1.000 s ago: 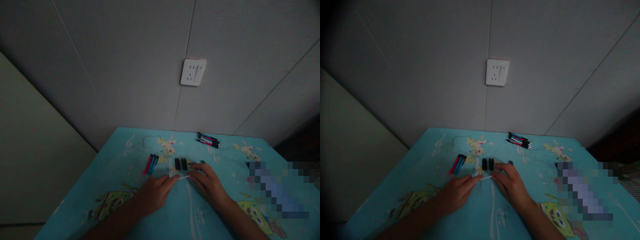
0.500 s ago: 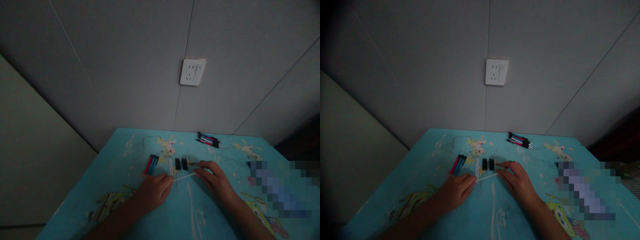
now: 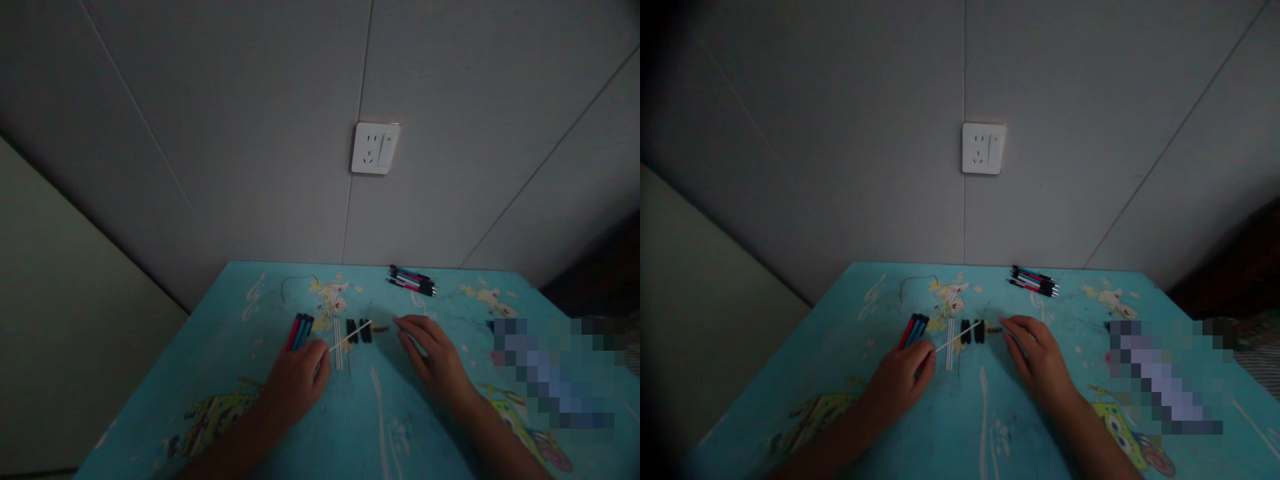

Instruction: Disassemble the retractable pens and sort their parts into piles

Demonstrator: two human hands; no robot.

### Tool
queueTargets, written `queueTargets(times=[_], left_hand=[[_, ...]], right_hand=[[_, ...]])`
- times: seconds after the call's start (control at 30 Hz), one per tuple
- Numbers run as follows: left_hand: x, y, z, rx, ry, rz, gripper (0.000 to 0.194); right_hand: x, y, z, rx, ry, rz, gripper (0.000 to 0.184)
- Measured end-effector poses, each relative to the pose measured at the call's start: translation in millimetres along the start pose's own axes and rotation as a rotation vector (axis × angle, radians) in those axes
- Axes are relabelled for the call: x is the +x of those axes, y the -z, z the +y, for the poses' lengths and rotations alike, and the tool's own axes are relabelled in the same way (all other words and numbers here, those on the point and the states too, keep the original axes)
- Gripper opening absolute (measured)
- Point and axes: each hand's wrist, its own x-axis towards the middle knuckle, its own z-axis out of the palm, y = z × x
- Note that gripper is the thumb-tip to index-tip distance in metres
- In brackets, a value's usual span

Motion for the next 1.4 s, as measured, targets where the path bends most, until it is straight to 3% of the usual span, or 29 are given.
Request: queueTargets(times=[0.1,0.33,0.87,1.03,1.17,1.4], left_hand=[[1,-2.5,-3,0.074,0.104,-0.005,0.020],[-1,-3.2,2,0.274,0.279,-0.044,0.020],[-6,-10.2,13,0.126,0.097,-0.161,0.023],[-5,-9.8,12,0.151,0.073,-0.131,0.018],[-5,-9.7,13,0.162,0.031,-0.164,0.042],[-1,-15.4,16,0.157,-0.004,-0.226,0.032]], right_hand=[[0,0,1,0.047,-0.029,-0.018,0.031],[0,-5,-1,0.046,0.065,-0.121,0.026],[-3,-5,1,0.021,0.047,-0.190,0.023],[-2,-6,2,0.021,0.038,-0.198,0.023],[-1,-6,1,0.019,0.042,-0.204,0.023],[0,-3,-3,0.022,0.043,-0.214,0.024]])
